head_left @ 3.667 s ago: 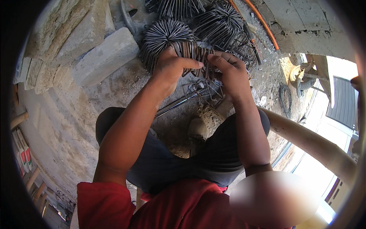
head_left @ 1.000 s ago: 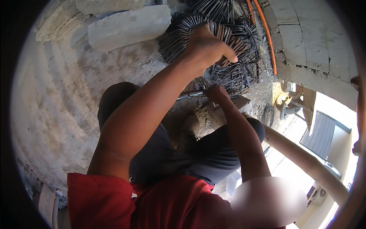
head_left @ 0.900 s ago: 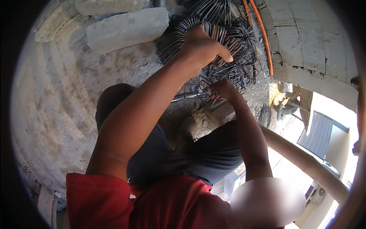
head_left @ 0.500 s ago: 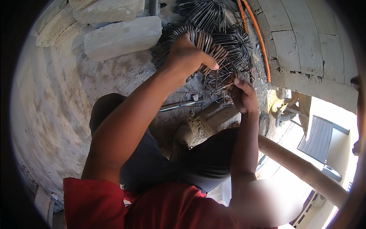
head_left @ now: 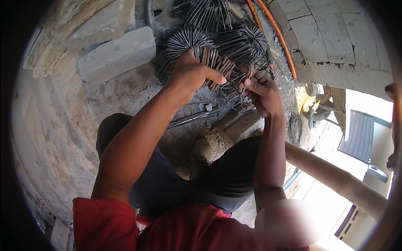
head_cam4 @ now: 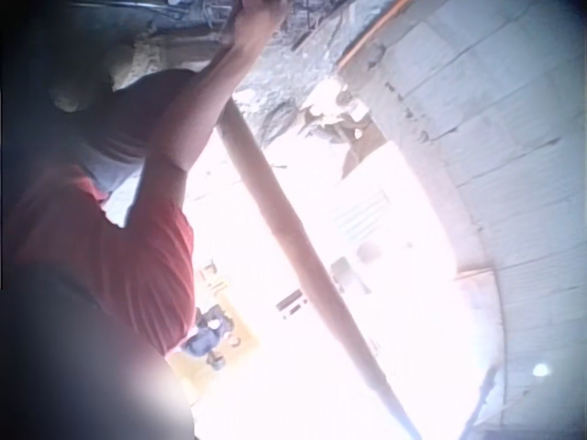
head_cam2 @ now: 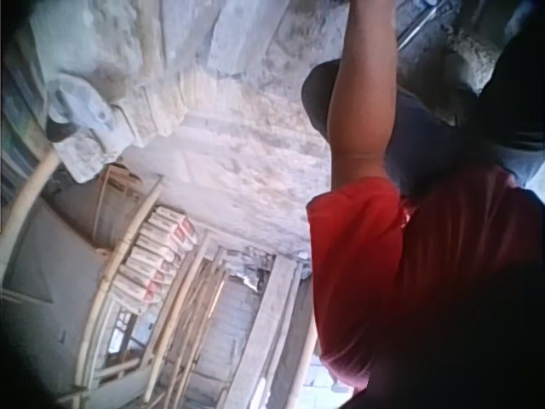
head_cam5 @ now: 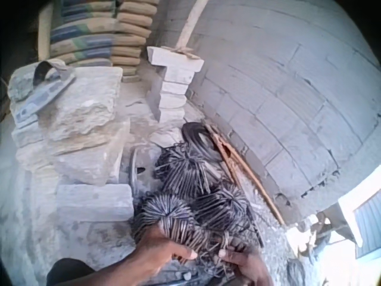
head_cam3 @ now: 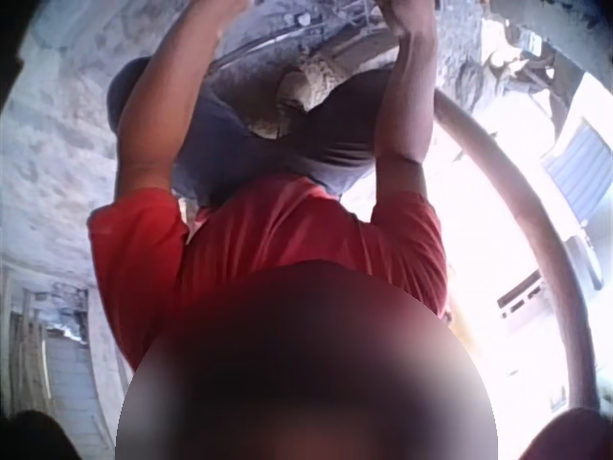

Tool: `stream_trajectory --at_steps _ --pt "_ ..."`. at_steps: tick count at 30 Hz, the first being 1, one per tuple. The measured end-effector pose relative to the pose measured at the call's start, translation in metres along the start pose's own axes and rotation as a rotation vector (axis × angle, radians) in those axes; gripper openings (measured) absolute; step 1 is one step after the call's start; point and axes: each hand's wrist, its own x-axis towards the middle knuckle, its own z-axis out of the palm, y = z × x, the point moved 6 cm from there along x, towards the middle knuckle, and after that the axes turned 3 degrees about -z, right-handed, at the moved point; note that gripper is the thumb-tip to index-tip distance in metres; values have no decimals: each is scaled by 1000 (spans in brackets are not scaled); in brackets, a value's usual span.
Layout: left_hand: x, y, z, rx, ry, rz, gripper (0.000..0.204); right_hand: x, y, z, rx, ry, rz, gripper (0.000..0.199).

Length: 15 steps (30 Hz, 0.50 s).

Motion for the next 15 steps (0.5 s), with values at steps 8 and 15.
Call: stream_trajectory --at_steps 8,15 --pt "4 -5 -1 52 41 -20 38 4 1 -8 -151 104 106 20" --pt "3 -3 1 15 15 -8 38 -6 -6 15 -41 -3 -4 17"
